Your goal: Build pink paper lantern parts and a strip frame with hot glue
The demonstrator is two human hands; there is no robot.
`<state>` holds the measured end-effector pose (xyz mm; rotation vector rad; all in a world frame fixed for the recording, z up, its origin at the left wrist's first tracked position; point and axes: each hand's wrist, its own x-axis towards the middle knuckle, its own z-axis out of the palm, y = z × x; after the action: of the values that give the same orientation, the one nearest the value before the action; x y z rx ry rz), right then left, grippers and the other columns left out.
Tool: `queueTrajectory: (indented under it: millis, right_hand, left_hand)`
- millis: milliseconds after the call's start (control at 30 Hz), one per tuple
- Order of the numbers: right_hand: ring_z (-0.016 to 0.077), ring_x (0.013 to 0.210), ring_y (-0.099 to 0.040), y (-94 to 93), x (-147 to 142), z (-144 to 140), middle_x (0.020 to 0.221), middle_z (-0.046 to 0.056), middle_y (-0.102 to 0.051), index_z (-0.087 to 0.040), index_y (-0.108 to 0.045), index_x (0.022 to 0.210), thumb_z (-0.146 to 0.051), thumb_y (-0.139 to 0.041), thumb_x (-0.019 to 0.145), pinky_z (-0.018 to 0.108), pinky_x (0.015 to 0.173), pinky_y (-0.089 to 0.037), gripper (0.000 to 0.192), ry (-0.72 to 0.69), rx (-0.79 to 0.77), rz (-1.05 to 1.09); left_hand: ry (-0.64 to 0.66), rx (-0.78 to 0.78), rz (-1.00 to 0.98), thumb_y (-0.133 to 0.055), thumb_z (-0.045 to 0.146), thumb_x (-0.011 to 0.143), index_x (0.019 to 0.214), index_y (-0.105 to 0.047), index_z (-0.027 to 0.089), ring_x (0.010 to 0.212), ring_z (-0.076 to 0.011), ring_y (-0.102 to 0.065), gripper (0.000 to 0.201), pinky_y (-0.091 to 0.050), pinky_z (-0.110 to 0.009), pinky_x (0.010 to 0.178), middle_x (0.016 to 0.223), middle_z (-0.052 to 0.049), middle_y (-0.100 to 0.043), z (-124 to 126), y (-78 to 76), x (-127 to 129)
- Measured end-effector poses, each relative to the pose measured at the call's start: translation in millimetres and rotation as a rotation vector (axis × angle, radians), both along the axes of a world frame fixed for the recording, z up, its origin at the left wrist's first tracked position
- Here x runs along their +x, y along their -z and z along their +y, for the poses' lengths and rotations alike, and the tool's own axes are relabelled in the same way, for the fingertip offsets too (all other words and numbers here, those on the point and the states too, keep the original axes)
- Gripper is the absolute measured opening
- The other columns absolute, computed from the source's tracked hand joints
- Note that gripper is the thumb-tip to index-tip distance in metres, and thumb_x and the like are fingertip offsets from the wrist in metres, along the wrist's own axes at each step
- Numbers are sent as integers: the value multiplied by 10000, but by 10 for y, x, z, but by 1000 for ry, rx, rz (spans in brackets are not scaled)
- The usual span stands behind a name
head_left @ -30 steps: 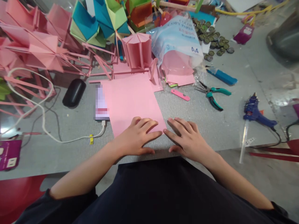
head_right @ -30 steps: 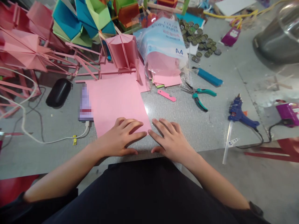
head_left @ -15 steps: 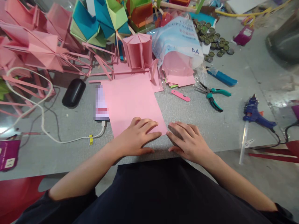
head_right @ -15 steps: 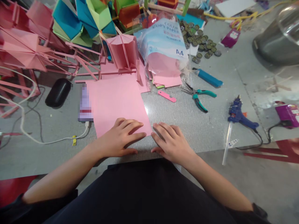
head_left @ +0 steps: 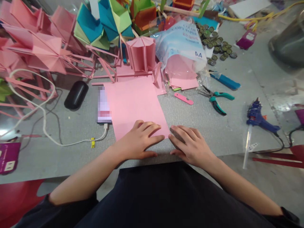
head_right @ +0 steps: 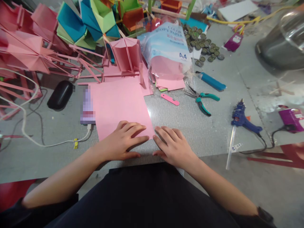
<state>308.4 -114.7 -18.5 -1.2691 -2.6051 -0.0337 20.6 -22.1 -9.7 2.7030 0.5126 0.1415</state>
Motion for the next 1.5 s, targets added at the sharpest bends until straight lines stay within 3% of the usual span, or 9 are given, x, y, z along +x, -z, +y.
queueTrajectory:
  millis: [267,500,800,1067,1267,1500]
  right_hand:
    - [399,1452,-512,-2,-48,-6,1641,221,-552,-187,-600,1532,-501,-705,1023,541,1069,-493,607,19,-85,-33]
    - [404,1518,-457,-38,-116,28,1683,214,-514,-168,-593,1537,-596,-690,1017,547,1125,-455,681,28,-116,-80]
    - [447,1610,-301,-1,-267,45,1768,212,-385,-170,-470,1654,-666,-690,987,618,1193,-355,860,110,-200,-114]
    - [468,1672,-107,87,-343,12,1824,196,-260,-185,-305,1748,-823,-501,998,663,1246,-238,1004,174,-273,-84]
    - [463,1666,-124,106,-301,-8,1823,194,-262,-224,-385,1720,-856,-402,1007,651,1242,-216,953,190,-228,-100]
    - [433,1577,-308,0,-171,1,1742,202,-430,-232,-592,1564,-753,-569,1010,594,1199,-267,761,106,-80,-115]
  left_hand:
    - [3,-6,2,-740,599,977,1501,-639,266,1410,-411,-498,629,-357,-594,1146,1566,-192,-568,10,-19,9]
    - [7,-35,-11,-721,626,982,1374,-687,235,1418,-405,-518,555,-366,-582,1141,1572,-200,-571,13,-5,5]
    - [29,-38,-26,-736,589,983,1256,-703,199,1434,-393,-543,477,-393,-569,1143,1548,-201,-607,47,-35,-1]
    - [20,24,-20,-716,604,992,1465,-656,241,1407,-420,-544,599,-409,-585,1133,1570,-214,-571,40,-12,-19]
    - [11,46,-15,-676,650,1004,1472,-666,247,1385,-408,-542,617,-396,-587,1142,1557,-211,-577,34,-16,-11]
    - [16,47,-29,-688,643,998,1478,-669,250,1372,-415,-553,620,-411,-594,1128,1547,-211,-591,36,-16,2]
